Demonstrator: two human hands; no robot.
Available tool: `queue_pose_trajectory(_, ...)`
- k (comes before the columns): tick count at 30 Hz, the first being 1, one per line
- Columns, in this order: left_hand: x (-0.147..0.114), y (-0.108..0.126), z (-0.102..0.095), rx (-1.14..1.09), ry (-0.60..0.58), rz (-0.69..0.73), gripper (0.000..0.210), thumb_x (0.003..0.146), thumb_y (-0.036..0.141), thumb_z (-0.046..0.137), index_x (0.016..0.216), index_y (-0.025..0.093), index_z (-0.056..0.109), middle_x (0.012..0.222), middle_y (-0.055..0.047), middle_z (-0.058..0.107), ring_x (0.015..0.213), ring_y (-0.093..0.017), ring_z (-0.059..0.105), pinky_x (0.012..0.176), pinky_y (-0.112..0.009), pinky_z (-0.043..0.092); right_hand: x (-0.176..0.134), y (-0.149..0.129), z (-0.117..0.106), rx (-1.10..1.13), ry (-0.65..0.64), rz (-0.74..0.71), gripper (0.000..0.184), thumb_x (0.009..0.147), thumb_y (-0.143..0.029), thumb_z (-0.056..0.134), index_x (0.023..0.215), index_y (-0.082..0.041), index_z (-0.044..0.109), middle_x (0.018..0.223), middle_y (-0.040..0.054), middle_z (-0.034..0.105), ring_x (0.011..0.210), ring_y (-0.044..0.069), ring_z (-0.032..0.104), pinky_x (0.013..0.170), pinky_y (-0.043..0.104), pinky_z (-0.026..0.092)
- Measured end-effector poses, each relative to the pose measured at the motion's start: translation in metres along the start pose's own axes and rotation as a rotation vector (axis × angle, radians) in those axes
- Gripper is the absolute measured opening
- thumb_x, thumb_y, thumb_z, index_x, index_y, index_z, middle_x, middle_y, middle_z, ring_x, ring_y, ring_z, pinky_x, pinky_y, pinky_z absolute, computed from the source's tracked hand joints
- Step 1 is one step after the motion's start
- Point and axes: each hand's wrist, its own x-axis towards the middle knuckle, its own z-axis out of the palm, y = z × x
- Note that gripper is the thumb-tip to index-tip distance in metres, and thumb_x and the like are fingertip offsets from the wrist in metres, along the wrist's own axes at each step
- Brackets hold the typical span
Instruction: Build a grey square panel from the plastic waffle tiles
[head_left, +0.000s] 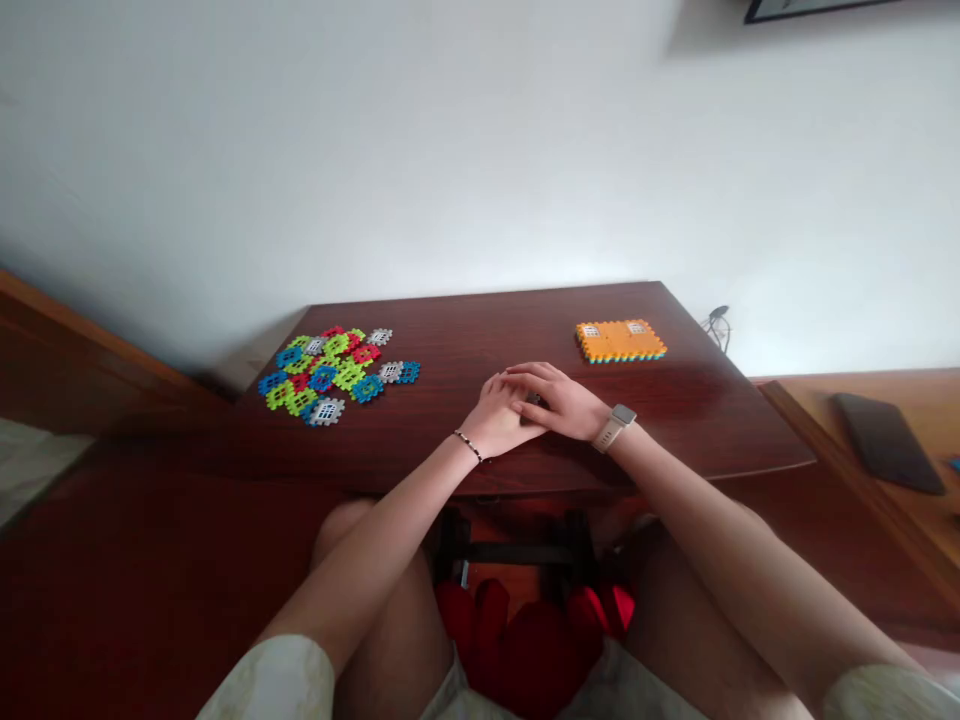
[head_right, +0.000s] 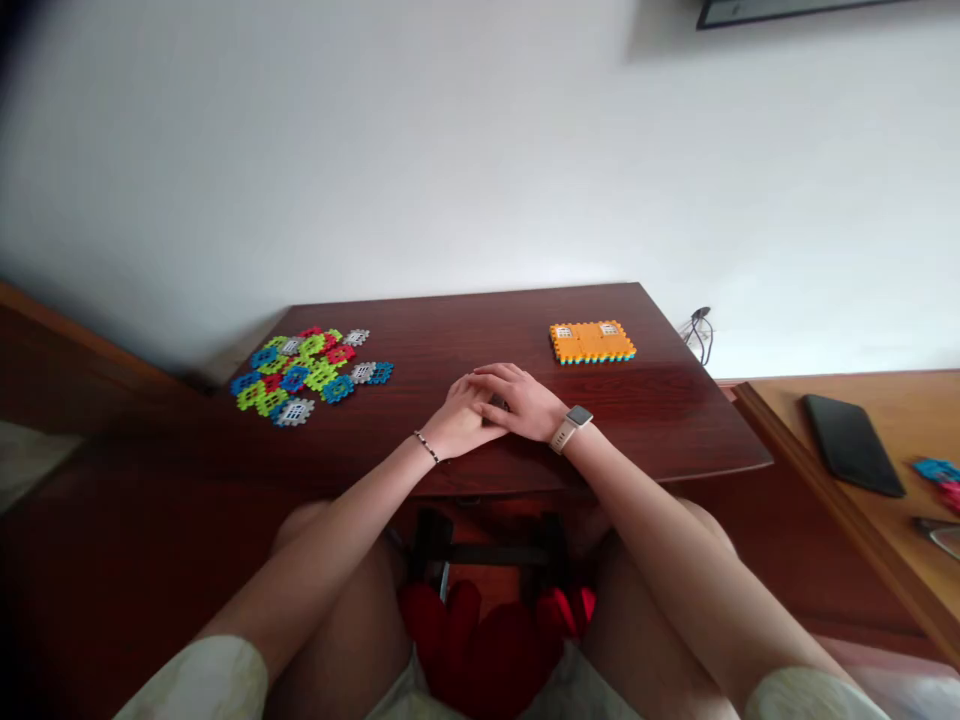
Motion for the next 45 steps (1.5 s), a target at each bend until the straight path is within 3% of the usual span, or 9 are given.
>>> queue_pose_trajectory(6,-0.023,-0.030,-0.031,-0.005,-0.036,-0.007,0.099,0.096,0.077,0.067,0.170,0.017,0.037,0.177,-0.022,0.038,0.167,-0.040,0.035,0.137,-0.060,0.027,-0.025,0.015,-0.008,-0.052,0.003,0.089,0.062,0.107,-0.054,0.063,0.161,-0.025,0.056,0.158,0.0172,0.062,0.147,0.037,0.057,0.126,0.063,0.046)
queue_pose_trajectory(11,-0.034,-0.043,-0.046,-0.024,-0.048,0.008,0.096,0.096,0.078,0.067,0.169,0.021,0.040,0.177,-0.018,0.041,0.166,-0.037,0.038,0.137,-0.055,0.030,-0.039,0.022,-0.009,-0.102,-0.010,0.158,0.077,0.100,-0.063,0.072,0.164,-0.024,0.053,0.161,0.0187,0.058,0.151,0.040,0.054,0.127,0.064,0.044)
queue_pose_trajectory(18,-0.040,-0.044,-0.042,-0.014,-0.059,0.014,0.091,0.100,0.076,0.063,0.169,0.021,0.042,0.176,-0.017,0.042,0.166,-0.036,0.037,0.137,-0.055,0.031,-0.042,0.028,-0.002,-0.159,-0.041,0.180,0.081,0.095,-0.067,0.076,0.160,-0.024,0.057,0.163,0.0192,0.057,0.153,0.042,0.051,0.127,0.068,0.041)
queue_pose_trajectory(28,-0.032,-0.044,-0.036,-0.047,-0.052,0.054,0.099,0.096,0.072,0.072,0.173,0.023,0.034,0.176,-0.017,0.043,0.165,-0.036,0.041,0.137,-0.055,0.033,-0.043,0.027,-0.001,-0.151,-0.048,0.189,0.082,0.095,-0.065,0.075,0.165,-0.027,0.054,0.165,0.0190,0.055,0.154,0.044,0.048,0.126,0.071,0.040)
queue_pose_trajectory(45,-0.031,-0.040,-0.037,-0.053,-0.011,0.070,0.084,0.098,0.063,0.075,0.166,0.026,0.045,0.168,-0.013,0.055,0.161,-0.035,0.046,0.135,-0.055,0.037,-0.043,0.024,0.001,-0.162,-0.041,0.191,0.078,0.095,-0.063,0.076,0.161,-0.027,0.056,0.164,0.0187,0.054,0.153,0.044,0.047,0.123,0.070,0.042)
